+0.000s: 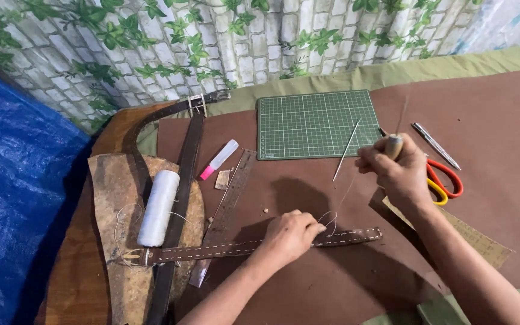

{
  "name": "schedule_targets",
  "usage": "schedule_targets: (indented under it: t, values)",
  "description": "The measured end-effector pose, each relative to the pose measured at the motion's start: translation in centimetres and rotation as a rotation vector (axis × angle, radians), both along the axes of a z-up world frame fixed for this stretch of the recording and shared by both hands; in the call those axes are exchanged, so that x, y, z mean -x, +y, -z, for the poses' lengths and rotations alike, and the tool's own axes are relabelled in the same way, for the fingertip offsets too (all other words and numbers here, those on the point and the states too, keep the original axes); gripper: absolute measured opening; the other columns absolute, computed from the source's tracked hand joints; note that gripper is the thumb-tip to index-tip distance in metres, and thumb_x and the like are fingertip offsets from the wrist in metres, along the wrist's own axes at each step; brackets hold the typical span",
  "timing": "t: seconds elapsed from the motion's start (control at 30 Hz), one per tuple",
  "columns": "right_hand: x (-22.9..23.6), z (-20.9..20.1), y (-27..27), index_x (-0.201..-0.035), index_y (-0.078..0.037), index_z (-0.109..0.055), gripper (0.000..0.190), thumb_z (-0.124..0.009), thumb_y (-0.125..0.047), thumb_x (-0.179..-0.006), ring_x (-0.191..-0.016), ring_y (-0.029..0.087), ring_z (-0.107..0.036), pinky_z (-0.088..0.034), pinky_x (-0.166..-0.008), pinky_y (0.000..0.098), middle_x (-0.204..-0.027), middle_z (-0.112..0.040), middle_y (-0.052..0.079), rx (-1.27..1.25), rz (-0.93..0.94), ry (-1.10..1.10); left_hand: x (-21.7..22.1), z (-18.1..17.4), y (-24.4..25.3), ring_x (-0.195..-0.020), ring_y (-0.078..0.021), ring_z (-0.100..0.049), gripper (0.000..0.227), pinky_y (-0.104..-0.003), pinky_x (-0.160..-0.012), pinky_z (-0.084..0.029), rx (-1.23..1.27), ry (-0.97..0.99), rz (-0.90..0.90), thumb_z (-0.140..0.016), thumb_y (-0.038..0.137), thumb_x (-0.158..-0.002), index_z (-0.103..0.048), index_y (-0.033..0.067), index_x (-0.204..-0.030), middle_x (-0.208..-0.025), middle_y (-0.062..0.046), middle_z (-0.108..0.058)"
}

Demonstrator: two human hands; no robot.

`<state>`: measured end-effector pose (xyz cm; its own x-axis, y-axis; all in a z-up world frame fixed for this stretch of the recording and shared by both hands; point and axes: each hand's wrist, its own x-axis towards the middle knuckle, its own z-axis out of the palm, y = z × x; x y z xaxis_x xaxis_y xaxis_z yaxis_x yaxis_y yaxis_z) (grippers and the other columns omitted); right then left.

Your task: Hand-sewing a decorative or functional stitch onto a brown leather strap using a needle and white thread.

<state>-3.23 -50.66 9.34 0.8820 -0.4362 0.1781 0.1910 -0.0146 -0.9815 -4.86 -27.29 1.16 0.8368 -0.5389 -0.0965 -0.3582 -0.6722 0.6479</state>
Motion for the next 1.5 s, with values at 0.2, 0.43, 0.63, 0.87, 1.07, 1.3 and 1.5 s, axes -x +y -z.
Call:
schedule_targets:
  t: [0.2, 0.43, 0.63, 0.87, 1.07, 1.3, 1.5]
  values:
    - [1.1, -1.2, -0.5, -0.103, -0.004, -0.055, 0.021, -0.072, 0.004, -0.094, -0.066, 0.029, -0.073, -0.056, -0.056, 0.0309, -0.079, -0.069, 0.021, 0.003, -0.007, -0.039, -0.5, -1.1, -2.7, -0.108, -0.0415, -0.068, 0.030, -0.052, -0.092, -0.055, -0.069, -0.010, 0.059, -0.068, 0.036, -0.094, -0.078, 0.0114, -0.106, -0.102, -0.018, -0.071]
    - [1.7, -0.9, -0.3, -0.098, -0.002, -0.058, 0.021, -0.075, 0.007, -0.090, -0.066, 0.029, -0.074, -0.059, -0.057, 0.0331, -0.080, -0.071, 0.024, -0.065, 0.014, -0.007, -1.2, 0.8, -3.9, -0.101, -0.0323, -0.073, 0.011, -0.045, -0.086, -0.058, -0.054, 0.033, 0.046, -0.069, 0.030, -0.093, -0.077, 0.0237, -0.097, -0.095, -0.006, -0.072]
    - [1.0, 0.5, -2.0, -0.103, -0.007, -0.056, 0.022, -0.075, -0.001, -0.094, -0.066, 0.024, -0.073, -0.051, -0.051, 0.0214, -0.084, -0.072, 0.018, -0.048, 0.043, -0.007, -1.2, 0.5, -1.7, -0.075, -0.0167, -0.076, 0.011, -0.033, -0.073, -0.061, 0.214, 0.240, -0.222, -0.072, 0.027, -0.088, -0.077, 0.0240, -0.098, -0.079, -0.002, -0.076]
    - [-0.2, 3.4, -3.3, -0.105, 0.001, -0.056, 0.019, -0.072, 0.006, -0.095, -0.066, 0.026, -0.072, -0.061, -0.059, 0.0341, -0.088, -0.070, 0.022, 0.001, 0.089, -0.065, -1.0, 0.9, -0.2, -0.074, -0.0159, -0.074, 0.013, -0.032, -0.070, -0.058, 0.473, 0.263, -0.343, -0.072, 0.029, -0.088, -0.072, 0.0214, -0.098, -0.072, -0.002, -0.075]
    - [2.2, 7.2, -5.5, -0.121, -0.016, -0.066, 0.037, -0.081, -0.020, -0.087, -0.102, 0.043, -0.068, -0.054, -0.087, 0.0550, -0.106, -0.069, 0.018, 0.819, 0.216, 0.207, -0.8, 1.9, 0.4, -0.097, -0.0388, -0.074, 0.050, -0.058, -0.076, -0.059, 0.272, -0.171, -0.363, -0.070, 0.019, -0.092, -0.053, 0.0215, -0.140, -0.110, -0.014, -0.072]
    - [8.9, 12.0, -3.6, -0.123, -0.031, -0.067, 0.047, -0.084, -0.040, -0.080, -0.095, 0.036, -0.072, -0.058, -0.082, 0.0518, -0.092, -0.071, 0.011, 0.849, 0.158, 0.428, 0.9, 1.0, 0.4, -0.075, -0.0272, -0.073, 0.008, -0.039, -0.061, -0.059, 0.202, -0.512, -0.186, -0.076, 0.021, -0.091, -0.069, 0.0213, -0.092, -0.081, -0.001, -0.068]
    - [14.2, 5.9, 0.1, -0.135, -0.027, -0.061, 0.050, -0.064, -0.045, -0.088, -0.064, 0.017, -0.058, -0.052, -0.067, 0.0303, -0.070, -0.063, 0.004, 0.625, -0.141, 0.677, 1.1, 4.6, -0.3, -0.088, -0.0299, -0.058, 0.016, -0.047, -0.076, -0.047, 0.056, -0.393, -0.071, -0.077, 0.036, -0.087, -0.079, 0.0214, -0.093, -0.092, -0.002, -0.069]
